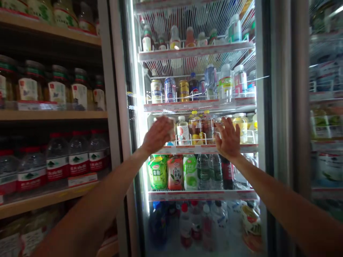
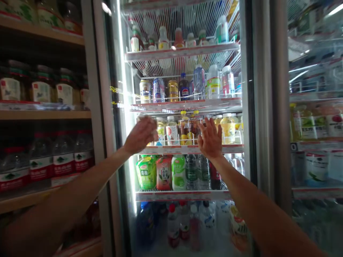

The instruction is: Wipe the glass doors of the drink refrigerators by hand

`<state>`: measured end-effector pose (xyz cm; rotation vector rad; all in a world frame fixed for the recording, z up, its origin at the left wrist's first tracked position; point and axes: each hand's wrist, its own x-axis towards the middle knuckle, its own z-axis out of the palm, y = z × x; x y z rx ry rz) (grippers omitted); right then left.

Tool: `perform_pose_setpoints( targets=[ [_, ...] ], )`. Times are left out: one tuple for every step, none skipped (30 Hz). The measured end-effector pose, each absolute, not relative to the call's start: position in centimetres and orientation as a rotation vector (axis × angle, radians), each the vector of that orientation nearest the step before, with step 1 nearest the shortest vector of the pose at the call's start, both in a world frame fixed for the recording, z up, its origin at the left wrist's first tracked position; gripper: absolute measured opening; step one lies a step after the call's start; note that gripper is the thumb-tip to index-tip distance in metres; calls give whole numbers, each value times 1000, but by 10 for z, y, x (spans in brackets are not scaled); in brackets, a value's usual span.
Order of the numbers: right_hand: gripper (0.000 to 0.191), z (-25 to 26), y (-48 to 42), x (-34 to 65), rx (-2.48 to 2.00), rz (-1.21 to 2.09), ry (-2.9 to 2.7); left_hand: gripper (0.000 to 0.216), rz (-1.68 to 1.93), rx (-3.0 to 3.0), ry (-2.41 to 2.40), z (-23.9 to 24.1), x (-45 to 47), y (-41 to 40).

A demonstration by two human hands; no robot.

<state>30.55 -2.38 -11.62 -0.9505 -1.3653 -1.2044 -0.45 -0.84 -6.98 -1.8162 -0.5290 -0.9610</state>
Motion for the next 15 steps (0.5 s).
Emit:
perform_pose_setpoints(
  targets=[
    [50, -116, -24, 306, -951, -1204, -1365, 47, -1149, -1686, -640, -68, -8, -8],
    [51, -116, -24, 306, -953, -1202, -1366, 48, -1262, -1593, -699, -68, -9, -8],
    [52, -116, -23, 306, -955, -1199, -1367, 49, -1273, -1576, -689, -69, -10, -8],
    [53, -116, -24, 306, -960, -1194, -1370, 49, -1191, -1632, -621, -73, -9, -9],
    [54, -116, -24, 306, -964, -1192, -1371, 49, -1036, -1736, -511, -76, -7, -10],
    [53, -116, -24, 306, -966, -1193, -1372, 47, -870, -1834, -404, -80, -5, -11],
    [53, -116, -24, 306, -966, -1196, -1372, 46, -758, -1894, -339, -81, -3, -11],
    [53, -116, -24, 306, -964, -1199, -1371, 44, -747, -1901, -344, -80, -2, -11],
    [52, -116, -24, 306, -962, -1200, -1370, 43, -838, -1855, -413, -78, -2, -11],
    [52, -116, -23, 306, -961, -1199, -1369, 43, -989, -1768, -523, -75, -1, -10],
    [53, -116, -23, 306, -959, -1197, -1369, 43, -1158, -1655, -634, -71, -1, -10],
    [53, -116, -23, 306, -957, -1194, -1368, 44, -1281, -1560, -708, -69, 1, -9],
    [53, -116, -22, 306, -955, -1193, -1367, 45, -1308, -1538, -713, -69, 4, -9],
    [54, -116, -22, 306, -953, -1195, -1370, 45, -1227, -1601, -648, -69, 7, -9],
    [54, -116, -22, 306, -949, -1198, -1370, 44, -1054, -1721, -525, -71, 10, -10]
  ],
)
